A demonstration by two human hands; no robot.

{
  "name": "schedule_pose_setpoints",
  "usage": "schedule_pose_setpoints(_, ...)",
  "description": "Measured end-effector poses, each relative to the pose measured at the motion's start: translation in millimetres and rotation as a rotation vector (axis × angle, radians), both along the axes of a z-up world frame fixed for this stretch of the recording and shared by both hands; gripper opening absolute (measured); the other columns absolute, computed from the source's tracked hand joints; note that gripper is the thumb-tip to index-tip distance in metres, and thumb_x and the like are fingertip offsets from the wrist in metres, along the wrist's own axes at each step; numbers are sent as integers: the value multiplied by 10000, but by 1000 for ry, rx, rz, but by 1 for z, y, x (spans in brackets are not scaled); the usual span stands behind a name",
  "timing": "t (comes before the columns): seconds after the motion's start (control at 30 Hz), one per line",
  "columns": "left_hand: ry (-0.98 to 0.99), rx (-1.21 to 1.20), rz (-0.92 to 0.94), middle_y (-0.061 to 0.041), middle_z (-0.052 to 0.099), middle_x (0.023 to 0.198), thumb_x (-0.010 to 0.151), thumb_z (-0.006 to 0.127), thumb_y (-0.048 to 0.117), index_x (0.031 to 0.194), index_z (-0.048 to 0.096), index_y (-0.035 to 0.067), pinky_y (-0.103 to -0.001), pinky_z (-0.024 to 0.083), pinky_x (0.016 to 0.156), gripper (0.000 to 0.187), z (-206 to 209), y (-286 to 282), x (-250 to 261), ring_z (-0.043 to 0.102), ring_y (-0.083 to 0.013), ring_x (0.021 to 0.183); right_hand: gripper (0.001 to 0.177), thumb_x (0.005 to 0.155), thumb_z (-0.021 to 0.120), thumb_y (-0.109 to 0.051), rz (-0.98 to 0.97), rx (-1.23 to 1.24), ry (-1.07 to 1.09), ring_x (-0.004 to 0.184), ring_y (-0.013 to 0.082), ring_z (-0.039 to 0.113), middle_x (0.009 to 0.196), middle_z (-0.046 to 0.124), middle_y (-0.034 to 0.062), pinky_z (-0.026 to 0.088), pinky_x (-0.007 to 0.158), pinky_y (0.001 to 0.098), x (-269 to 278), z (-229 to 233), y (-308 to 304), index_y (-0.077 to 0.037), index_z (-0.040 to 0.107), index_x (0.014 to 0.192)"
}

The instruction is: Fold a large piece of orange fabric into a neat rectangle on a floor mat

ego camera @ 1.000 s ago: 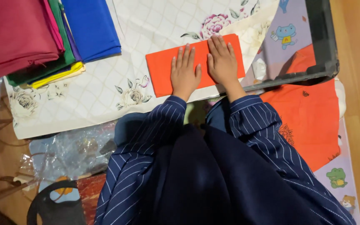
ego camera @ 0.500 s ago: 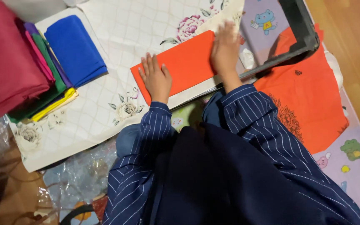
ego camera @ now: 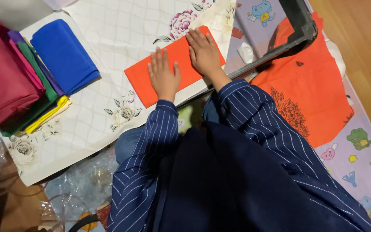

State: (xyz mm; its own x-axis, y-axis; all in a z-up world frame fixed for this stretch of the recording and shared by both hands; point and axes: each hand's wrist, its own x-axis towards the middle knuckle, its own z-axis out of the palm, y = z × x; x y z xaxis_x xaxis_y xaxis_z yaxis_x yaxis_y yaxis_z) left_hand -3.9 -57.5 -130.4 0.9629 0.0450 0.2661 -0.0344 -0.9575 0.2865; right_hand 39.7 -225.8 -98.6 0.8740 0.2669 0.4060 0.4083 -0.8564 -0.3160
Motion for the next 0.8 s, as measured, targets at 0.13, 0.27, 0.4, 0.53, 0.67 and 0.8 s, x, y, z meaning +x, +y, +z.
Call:
schedule_pose_setpoints(0.13, 14, 3, 85, -87, 330, 1645, 997, 560, 363, 1530, 459, 123, -487, 279, 1218, 593, 2, 22, -11, 276, -281, 1533, 438, 1034, 552, -167, -120, 26, 41, 1468, 243, 396, 1546, 518, 49, 330, 1181, 479, 3, -5, -5, -93, 569, 1466)
schedule_pose_setpoints(0.27, 9, 10, 167, -123, 398, 1607, 997, 539, 302, 1497, 498, 115, -531, 305, 1192, 536, 12, 42, -19, 318, -326, 1506, 443, 1066, 499, -184, -233, 1, 137, 1465, 288, 395, 1563, 498, 55, 349, 1176, 506, 12, -9, -17, -108, 513, 1502)
schedule_pose_setpoints(0.4, 29, -20, 235, -82, 379, 1624, 1004, 537, 256, 1516, 486, 137, -463, 255, 1227, 528, 10, 62, -26, 317, -306, 1513, 408, 1057, 477, -161, -289, 43, 145, 1412, 335, 460, 1476, 590, 120, 380, 1129, 515, 20, -22, -33, -44, 544, 1442)
schedule_pose_setpoints(0.53, 88, -65, 302, -124, 286, 1652, 1019, 526, 232, 1536, 415, 93, -567, 221, 1226, 546, 20, 65, -32, 213, -314, 1543, 348, 1054, 548, -88, -303, 24, -78, 1421, 370, 415, 1502, 466, 187, 291, 1171, 559, 9, -14, -25, -22, 564, 1395)
schedule_pose_setpoints(0.67, 34, -6, 128, -130, 280, 1660, 969, 585, 204, 1546, 407, 102, -613, 215, 1242, 612, 8, 22, -25, 255, -337, 1549, 465, 1074, 562, -103, 46, 123, -31, 1530, 346, 316, 1629, 350, 185, 215, 1274, 512, -20, -11, 27, -1, 507, 1525)
schedule_pose_setpoints(0.8, -65, 48, 37, -89, 415, 1596, 1055, 505, 302, 1447, 583, 100, -483, 239, 1222, 447, 3, -2, -35, 331, -229, 1509, 415, 1063, 564, -165, 100, 67, 59, 1494, 214, 362, 1581, 469, 76, 262, 1232, 436, -56, 5, 53, -41, 598, 1458)
